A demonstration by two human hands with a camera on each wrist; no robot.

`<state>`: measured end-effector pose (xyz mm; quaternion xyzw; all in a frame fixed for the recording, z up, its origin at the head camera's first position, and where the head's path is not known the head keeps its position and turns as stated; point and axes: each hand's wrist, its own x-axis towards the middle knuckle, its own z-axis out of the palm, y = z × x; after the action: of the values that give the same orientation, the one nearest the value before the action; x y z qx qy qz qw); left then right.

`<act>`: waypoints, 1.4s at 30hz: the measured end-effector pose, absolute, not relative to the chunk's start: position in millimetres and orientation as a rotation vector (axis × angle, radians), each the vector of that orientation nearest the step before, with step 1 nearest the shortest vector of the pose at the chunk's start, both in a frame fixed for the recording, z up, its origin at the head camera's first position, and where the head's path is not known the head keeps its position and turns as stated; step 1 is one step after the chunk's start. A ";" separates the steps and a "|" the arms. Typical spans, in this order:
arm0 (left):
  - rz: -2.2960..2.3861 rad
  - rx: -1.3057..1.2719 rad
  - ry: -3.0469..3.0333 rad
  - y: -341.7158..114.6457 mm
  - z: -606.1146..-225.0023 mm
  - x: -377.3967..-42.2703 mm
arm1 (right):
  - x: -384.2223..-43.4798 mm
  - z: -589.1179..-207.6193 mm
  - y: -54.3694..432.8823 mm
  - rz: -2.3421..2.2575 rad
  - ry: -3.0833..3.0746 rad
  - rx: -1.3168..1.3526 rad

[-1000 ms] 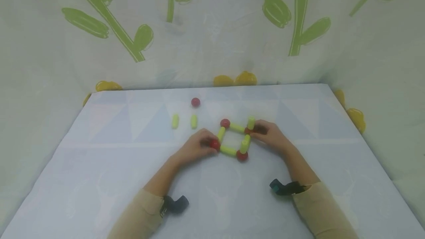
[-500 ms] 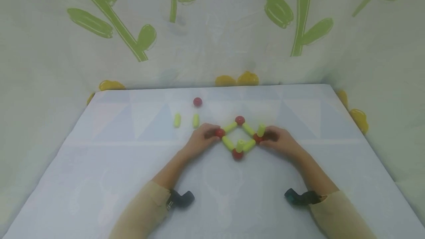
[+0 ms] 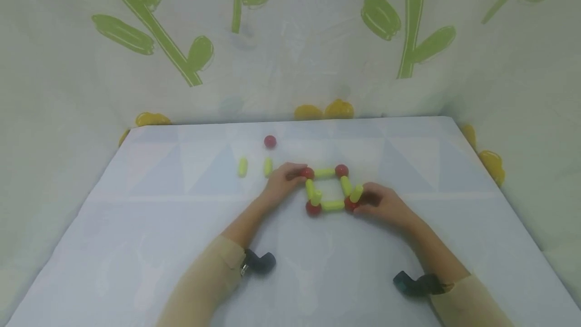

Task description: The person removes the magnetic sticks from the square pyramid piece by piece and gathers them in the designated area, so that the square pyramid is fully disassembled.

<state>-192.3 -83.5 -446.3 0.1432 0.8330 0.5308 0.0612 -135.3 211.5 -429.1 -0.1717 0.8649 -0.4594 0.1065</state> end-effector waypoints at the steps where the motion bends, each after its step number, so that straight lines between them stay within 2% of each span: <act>1: 1.589 0.430 2.523 -83.2 -445.5 -193.6 | -134.2 -429.3 211.4 -1.354 2.533 -0.513; 11: 1.552 0.441 2.487 -80.0 -445.6 -205.4 | -148.8 -426.2 224.3 -1.344 2.421 -0.416; 21: 1.730 0.477 2.462 -79.5 -443.7 -190.1 | -183.7 -427.3 209.0 -1.530 2.537 -0.170; 26: 1.804 0.525 2.407 -80.4 -435.9 -174.2 | -193.8 -425.7 200.0 -1.578 2.490 -0.184; 32: 1.630 0.702 2.311 -81.2 -426.6 -157.7 | -195.1 -428.2 194.5 -1.588 2.465 -0.186; 42: 1.461 0.845 2.386 -77.8 -428.7 -151.4 | -189.8 -433.0 188.5 -1.569 2.550 -0.320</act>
<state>-151.4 -77.8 -428.7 0.2874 0.8114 0.4970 0.1094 -189.8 188.5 -433.0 -0.1059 0.8451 -0.5199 0.0651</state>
